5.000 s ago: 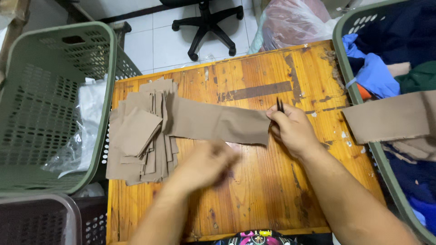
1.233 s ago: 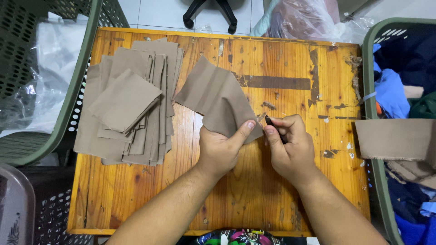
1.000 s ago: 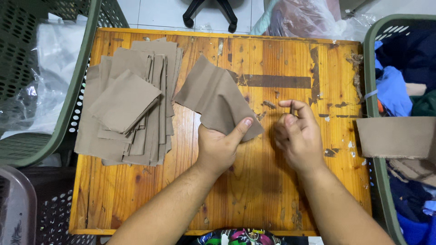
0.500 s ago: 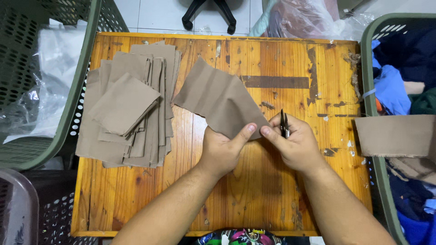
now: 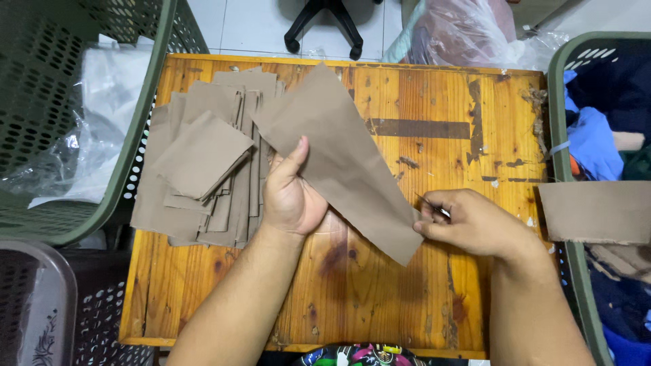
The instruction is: The person uses a small knife to trim the edges of a piece of brown fabric held in their hands. They repeatedly cut small sections along the edges, occasionally folding the fabric to access different sides, and place the trimmed pieces on a wooden table.
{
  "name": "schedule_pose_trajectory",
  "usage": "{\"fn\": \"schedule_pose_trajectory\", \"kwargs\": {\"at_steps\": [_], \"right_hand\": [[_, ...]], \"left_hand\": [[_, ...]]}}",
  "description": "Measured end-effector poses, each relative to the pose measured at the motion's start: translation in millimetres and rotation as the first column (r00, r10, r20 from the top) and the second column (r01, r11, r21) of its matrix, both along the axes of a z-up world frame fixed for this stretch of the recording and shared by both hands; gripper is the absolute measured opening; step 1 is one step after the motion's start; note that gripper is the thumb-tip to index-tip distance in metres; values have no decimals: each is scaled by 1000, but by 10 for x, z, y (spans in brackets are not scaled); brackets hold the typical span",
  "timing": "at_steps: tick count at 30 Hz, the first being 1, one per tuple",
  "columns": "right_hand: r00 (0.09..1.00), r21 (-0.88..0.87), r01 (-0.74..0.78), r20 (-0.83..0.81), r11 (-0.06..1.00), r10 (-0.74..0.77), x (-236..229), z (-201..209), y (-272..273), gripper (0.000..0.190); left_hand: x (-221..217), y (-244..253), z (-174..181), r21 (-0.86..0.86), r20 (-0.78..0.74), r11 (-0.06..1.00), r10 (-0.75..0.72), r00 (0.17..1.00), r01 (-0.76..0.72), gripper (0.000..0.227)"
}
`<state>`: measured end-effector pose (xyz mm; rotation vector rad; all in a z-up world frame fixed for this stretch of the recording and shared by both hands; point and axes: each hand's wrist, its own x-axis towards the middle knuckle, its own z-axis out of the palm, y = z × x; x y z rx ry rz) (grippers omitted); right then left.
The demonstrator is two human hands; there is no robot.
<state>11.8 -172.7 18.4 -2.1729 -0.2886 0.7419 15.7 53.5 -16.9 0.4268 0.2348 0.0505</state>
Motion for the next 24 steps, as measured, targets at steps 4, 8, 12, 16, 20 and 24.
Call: {"fn": "schedule_pose_trajectory", "kwargs": {"at_steps": [4,8,12,16,20,24], "right_hand": [[973,-330,-168,-206,929,103,11,73,-23,15],[968,-424,-121,-250,898,13,-3,256,69,32],[917,220,244,265,945,-298,11,-273,-40,42],[825,575,334,205,747,-527,-18,-502,11,36],[765,698,363,155,617,-625,-15,-713,-80,18],[734,735,380,131,562,-667,-20,-663,-67,16]], "left_hand": [[-22,29,89,-70,-3,998,3,1000,-3,32],[9,48,-17,52,22,998,34,999,-35,28],[-57,-120,-187,243,91,970,-13,996,-9,35],[-175,-272,-231,358,38,892,-309,950,276,26],[-235,-338,-142,433,16,819,-424,906,376,24],[-241,-365,-160,457,28,794,-464,885,401,22]]}}
